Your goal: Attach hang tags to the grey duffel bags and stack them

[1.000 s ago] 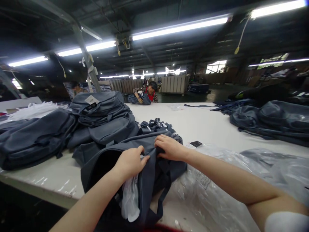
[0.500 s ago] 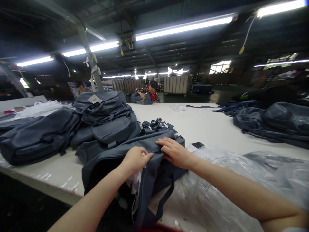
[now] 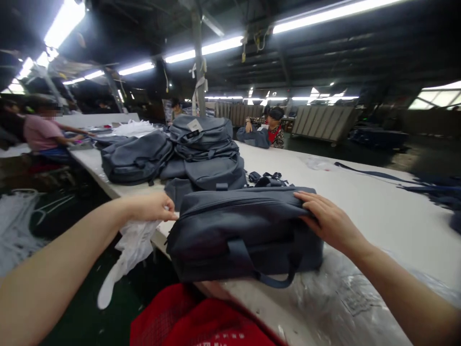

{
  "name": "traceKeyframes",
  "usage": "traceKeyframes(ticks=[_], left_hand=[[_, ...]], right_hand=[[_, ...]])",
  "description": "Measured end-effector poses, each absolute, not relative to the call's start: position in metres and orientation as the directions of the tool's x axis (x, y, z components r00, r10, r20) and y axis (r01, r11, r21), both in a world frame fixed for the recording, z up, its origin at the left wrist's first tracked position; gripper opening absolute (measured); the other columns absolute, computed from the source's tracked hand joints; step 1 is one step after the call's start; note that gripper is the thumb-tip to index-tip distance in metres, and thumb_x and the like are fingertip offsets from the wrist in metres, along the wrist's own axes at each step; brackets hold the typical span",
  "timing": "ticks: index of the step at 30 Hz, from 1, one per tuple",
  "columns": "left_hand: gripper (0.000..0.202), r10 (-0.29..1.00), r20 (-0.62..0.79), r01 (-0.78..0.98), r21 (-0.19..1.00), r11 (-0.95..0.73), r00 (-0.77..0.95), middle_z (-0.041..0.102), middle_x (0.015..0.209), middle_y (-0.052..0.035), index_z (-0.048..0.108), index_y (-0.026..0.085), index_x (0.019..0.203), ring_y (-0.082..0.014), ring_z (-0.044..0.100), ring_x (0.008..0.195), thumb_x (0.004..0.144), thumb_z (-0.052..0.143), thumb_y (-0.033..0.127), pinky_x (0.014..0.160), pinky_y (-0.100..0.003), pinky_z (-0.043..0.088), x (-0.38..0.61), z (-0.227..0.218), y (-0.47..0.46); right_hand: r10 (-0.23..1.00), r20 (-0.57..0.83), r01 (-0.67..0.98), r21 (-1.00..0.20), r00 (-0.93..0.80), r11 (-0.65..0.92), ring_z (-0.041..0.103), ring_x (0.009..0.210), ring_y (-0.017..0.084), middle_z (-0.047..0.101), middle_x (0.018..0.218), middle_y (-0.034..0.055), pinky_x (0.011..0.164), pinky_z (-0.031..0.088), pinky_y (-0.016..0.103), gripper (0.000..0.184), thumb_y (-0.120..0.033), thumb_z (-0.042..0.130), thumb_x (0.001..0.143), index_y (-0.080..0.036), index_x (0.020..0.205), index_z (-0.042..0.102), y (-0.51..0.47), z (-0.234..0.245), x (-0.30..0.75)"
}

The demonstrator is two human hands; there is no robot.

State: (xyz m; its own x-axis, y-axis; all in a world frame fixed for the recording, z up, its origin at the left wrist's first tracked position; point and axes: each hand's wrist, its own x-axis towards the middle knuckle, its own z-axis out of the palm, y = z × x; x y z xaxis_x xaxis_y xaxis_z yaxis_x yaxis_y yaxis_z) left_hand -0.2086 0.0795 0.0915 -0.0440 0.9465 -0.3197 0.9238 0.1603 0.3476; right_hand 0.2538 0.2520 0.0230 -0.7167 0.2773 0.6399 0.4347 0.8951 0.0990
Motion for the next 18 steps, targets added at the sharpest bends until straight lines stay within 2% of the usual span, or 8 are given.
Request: traceKeyframes(ticks=[2, 5, 8, 10, 12, 13, 15, 18], left_hand=[[0.033, 0.930, -0.341, 0.898, 0.355, 0.261, -0.135, 0.057, 0.050, -0.0017, 0.064, 0.018, 0.054, -0.0182, 0.047, 0.052, 0.067, 0.063, 0.049, 0.056, -0.029, 0.033, -0.232, 0.054, 0.060], [0.035, 0.925, -0.295, 0.834, 0.425, 0.351, -0.239, 0.062, 0.056, -0.0044, 0.065, 0.019, 0.055, -0.0220, 0.055, 0.058, 0.066, 0.061, 0.052, 0.060, -0.031, 0.040, -0.244, 0.001, 0.035], [0.044, 0.908, -0.125, 0.769, 0.494, 0.406, -0.400, 0.070, 0.081, -0.0075, 0.070, 0.018, 0.079, -0.0257, 0.063, 0.079, 0.071, 0.057, 0.059, 0.071, -0.031, 0.046, -0.239, -0.023, 0.015], [0.053, 0.818, 0.007, 0.603, 0.679, 0.418, -0.575, 0.070, 0.084, -0.0076, 0.066, 0.017, 0.091, -0.0247, 0.063, 0.078, 0.074, 0.053, 0.066, 0.067, -0.030, 0.047, -0.227, -0.021, 0.003], [0.055, 0.683, 0.033, 0.296, 0.916, 0.272, -0.729, 0.064, 0.069, -0.0026, 0.062, 0.018, 0.089, -0.0194, 0.058, 0.060, 0.070, 0.062, 0.070, 0.054, -0.026, 0.044, -0.207, -0.009, -0.005], [0.055, 0.642, 0.009, 0.139, 0.978, 0.152, -0.767, 0.060, 0.061, 0.0010, 0.061, 0.019, 0.086, -0.0160, 0.052, 0.052, 0.064, 0.071, 0.069, 0.048, -0.023, 0.040, -0.194, -0.002, -0.007], [0.054, 0.620, -0.009, -0.030, 0.999, -0.023, -0.784, 0.052, 0.052, 0.0053, 0.060, 0.019, 0.083, -0.0111, 0.043, 0.043, 0.058, 0.081, 0.063, 0.041, -0.019, 0.033, -0.167, 0.011, -0.009], [0.051, 0.633, 0.001, -0.113, 0.984, -0.139, -0.774, 0.052, 0.053, 0.0047, 0.060, 0.019, 0.079, -0.0091, 0.040, 0.041, 0.058, 0.083, 0.060, 0.038, -0.018, 0.031, -0.130, 0.019, -0.007]], right_hand=[[0.255, 0.633, 0.418, 0.119, -0.731, 0.901, 0.058, 0.122, 0.028, 0.062, 0.131, 0.0132, 0.104, 0.048, 0.049, 0.009, -0.025, 0.055, 0.093, -0.019, 0.099, 0.057, 0.256, 0.020, 0.249], [0.242, 0.602, 0.405, 0.148, -0.761, 0.902, 0.059, 0.121, 0.028, 0.062, 0.131, 0.0121, 0.102, 0.049, 0.047, 0.009, -0.026, 0.053, 0.094, -0.019, 0.099, 0.055, 0.257, 0.016, 0.244], [0.295, 0.587, 0.447, 0.130, -0.754, 0.885, 0.061, 0.116, 0.027, 0.062, 0.130, 0.0110, 0.097, 0.053, 0.045, 0.010, -0.030, 0.054, 0.093, -0.020, 0.095, 0.053, 0.258, 0.016, 0.243], [0.364, 0.587, 0.510, 0.098, -0.723, 0.855, 0.063, 0.112, 0.029, 0.061, 0.130, 0.0117, 0.093, 0.054, 0.046, 0.014, -0.033, 0.056, 0.090, -0.021, 0.093, 0.052, 0.257, 0.019, 0.242], [0.435, 0.566, 0.569, 0.075, -0.700, 0.819, 0.062, 0.112, 0.032, 0.060, 0.131, 0.0139, 0.095, 0.053, 0.049, 0.018, -0.032, 0.058, 0.086, -0.019, 0.098, 0.055, 0.253, 0.024, 0.234], [0.464, 0.553, 0.590, 0.064, -0.692, 0.805, 0.060, 0.115, 0.033, 0.059, 0.132, 0.0155, 0.097, 0.051, 0.051, 0.024, -0.031, 0.059, 0.085, -0.018, 0.104, 0.056, 0.249, 0.027, 0.229], [0.501, 0.562, 0.614, 0.016, -0.658, 0.789, 0.057, 0.120, 0.035, 0.058, 0.133, 0.0186, 0.102, 0.047, 0.054, 0.037, -0.028, 0.059, 0.084, -0.014, 0.118, 0.055, 0.236, 0.033, 0.213], [0.490, 0.656, 0.533, -0.154, -0.575, 0.832, 0.054, 0.124, 0.031, 0.058, 0.132, 0.0169, 0.107, 0.043, 0.051, 0.042, -0.028, 0.061, 0.087, -0.015, 0.126, 0.053, 0.199, 0.040, 0.187]])
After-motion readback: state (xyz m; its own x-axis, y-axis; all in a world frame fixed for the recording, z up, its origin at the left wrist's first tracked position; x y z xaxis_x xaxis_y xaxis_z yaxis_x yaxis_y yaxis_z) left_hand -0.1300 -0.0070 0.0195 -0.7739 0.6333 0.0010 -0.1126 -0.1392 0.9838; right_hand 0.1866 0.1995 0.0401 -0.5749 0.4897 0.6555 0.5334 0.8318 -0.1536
